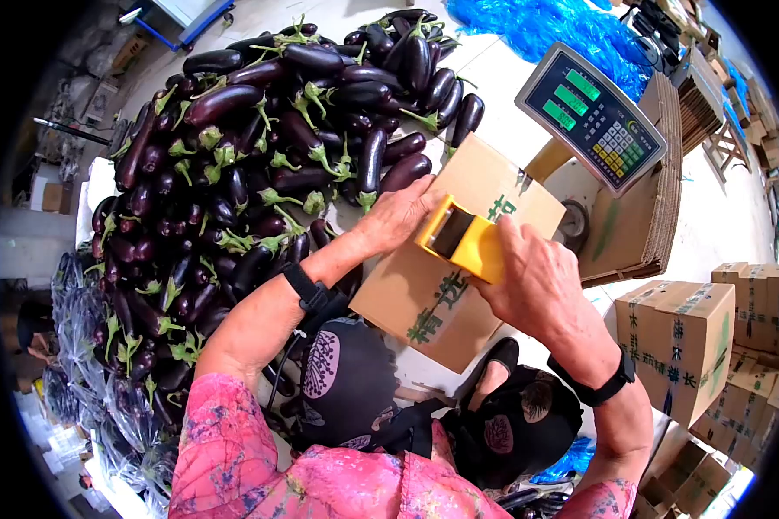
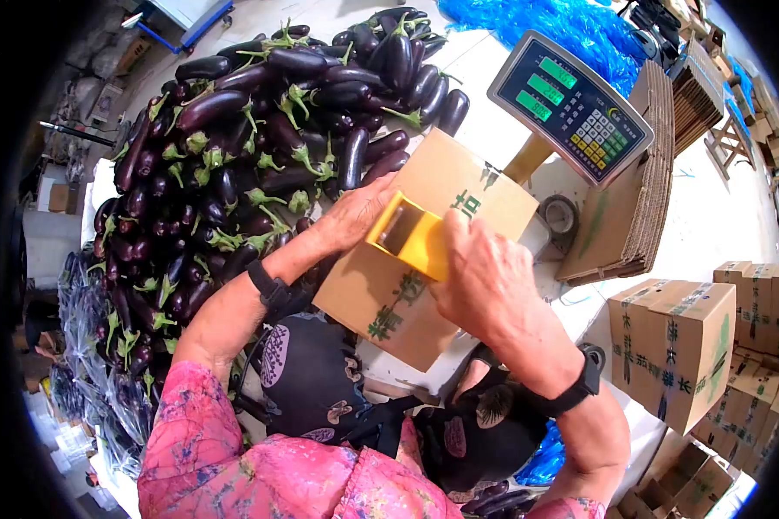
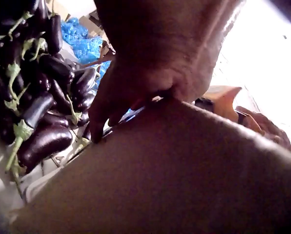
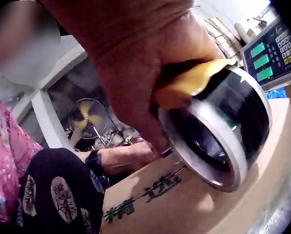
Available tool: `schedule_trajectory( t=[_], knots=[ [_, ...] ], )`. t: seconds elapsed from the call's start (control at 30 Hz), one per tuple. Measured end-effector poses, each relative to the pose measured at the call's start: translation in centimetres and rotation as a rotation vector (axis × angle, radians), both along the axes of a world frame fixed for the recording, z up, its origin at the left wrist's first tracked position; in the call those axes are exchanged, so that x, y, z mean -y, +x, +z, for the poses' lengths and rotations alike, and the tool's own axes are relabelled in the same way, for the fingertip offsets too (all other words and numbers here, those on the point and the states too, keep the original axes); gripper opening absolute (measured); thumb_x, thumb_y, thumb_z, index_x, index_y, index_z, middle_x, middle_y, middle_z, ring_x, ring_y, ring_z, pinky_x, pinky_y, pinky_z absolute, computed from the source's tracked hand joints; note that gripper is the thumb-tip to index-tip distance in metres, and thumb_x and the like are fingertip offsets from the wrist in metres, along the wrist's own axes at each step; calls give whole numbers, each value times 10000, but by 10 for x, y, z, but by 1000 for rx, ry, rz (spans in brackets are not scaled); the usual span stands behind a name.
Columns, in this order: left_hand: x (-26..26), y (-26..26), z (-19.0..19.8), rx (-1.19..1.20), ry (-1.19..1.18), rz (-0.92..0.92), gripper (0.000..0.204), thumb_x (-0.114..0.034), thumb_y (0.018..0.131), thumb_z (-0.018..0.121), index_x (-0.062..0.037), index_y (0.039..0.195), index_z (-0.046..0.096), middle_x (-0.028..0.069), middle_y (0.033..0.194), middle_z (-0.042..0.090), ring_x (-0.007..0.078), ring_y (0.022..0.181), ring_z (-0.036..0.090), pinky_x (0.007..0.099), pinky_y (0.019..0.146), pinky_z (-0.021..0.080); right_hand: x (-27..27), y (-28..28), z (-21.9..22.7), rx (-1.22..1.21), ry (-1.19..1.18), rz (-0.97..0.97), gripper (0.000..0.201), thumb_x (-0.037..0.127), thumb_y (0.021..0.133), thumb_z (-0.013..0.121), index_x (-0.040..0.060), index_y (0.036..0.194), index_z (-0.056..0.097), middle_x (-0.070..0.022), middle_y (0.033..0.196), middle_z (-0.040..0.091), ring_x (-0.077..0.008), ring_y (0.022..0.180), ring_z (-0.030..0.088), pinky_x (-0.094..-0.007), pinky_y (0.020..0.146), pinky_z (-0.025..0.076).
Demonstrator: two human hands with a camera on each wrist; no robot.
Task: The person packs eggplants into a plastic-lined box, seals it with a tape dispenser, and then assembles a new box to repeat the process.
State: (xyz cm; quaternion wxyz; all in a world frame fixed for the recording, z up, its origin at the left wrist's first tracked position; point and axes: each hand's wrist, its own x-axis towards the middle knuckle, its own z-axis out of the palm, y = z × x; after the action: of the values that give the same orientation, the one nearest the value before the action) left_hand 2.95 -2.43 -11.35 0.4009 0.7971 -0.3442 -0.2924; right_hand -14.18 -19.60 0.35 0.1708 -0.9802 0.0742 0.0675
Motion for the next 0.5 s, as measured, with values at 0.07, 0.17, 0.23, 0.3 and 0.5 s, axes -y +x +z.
schedule_trajectory(
  t=[0.07,0.17,0.23,0.3,0.5],
  knots=[
    [-6,5,-5,26,45,40,783,-624,1004,353,18,1445,437,285,1370,547,447,1252,539,446,1055,428,11,-19,-1,19,0,-20,549,361,776,811,1,1048,498,-202,848,620,-405,784,655,-482,679,518],
    [-10,12,-12,-49,25,40,840,-673,975,378,23,1440,448,272,1371,561,413,1279,539,414,1069,415,31,-53,-18,-3,34,-41,542,365,771,817,17,1015,482,-194,877,604,-404,826,635,-475,675,501],
    [-9,11,-8,-37,36,42,822,-660,980,389,19,1439,453,267,1359,573,415,1283,536,410,1069,414,40,-69,-40,55,50,-54,568,375,774,816,13,1059,484,-190,908,597,-404,843,632,-470,674,504],
    [-9,9,-3,-64,63,39,808,-651,985,391,14,1439,455,263,1354,579,408,1285,538,407,1067,415,46,-84,-65,104,86,-78,590,377,772,818,11,1094,486,-187,914,594,-405,838,635,-467,676,511],
    [-7,10,5,-28,48,36,697,-564,1017,405,5,1410,492,224,1308,623,362,1229,592,376,1031,444,52,-101,-90,237,151,-98,496,359,776,775,22,1004,492,-172,837,561,-393,760,626,-458,643,514]
  ],
)
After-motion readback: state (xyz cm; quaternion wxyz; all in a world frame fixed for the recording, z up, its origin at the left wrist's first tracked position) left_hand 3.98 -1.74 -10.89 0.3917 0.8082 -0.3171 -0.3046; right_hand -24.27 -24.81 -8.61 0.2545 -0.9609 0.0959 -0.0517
